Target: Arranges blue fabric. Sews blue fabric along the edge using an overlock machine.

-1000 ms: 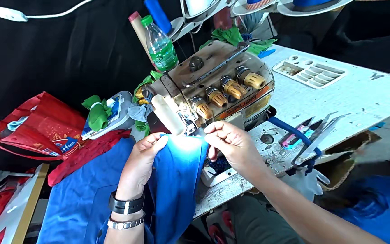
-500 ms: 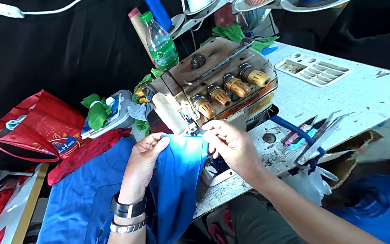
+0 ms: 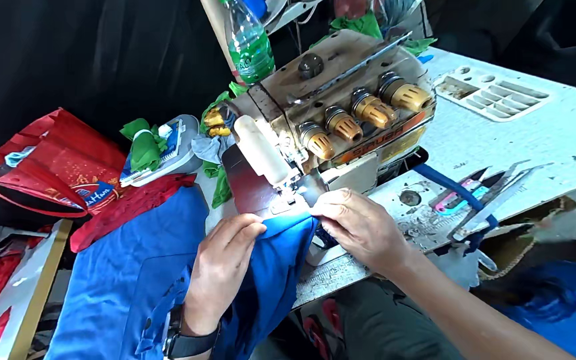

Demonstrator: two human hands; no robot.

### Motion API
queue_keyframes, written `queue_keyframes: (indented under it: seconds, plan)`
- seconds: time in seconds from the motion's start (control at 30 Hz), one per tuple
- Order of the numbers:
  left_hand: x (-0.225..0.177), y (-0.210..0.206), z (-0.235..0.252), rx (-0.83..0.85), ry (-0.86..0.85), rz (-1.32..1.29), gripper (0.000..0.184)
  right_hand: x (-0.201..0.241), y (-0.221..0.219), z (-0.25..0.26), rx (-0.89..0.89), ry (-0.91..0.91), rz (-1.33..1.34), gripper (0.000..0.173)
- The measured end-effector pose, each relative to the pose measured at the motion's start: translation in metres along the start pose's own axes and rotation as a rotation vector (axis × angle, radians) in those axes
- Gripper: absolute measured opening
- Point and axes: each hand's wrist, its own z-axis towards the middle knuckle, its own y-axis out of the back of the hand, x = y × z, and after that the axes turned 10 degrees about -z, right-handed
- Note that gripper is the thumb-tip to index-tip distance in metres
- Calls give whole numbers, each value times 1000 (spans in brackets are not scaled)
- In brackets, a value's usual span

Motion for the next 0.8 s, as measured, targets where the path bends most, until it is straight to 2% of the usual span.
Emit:
queue_keyframes:
  seconds: [0.33,0.57,0.8]
  plan:
    - [4,-20,1,-127,-102,-1,9,0,-3,-5,-109,-52,24,6]
    - [8,-27,25,-98,-139,-57,10,-10,-2,-6,-161,-58,-48,4]
    - [9,-24,21,-90,-113,-62,7,-11,0,-7,-90,-34,-11,20]
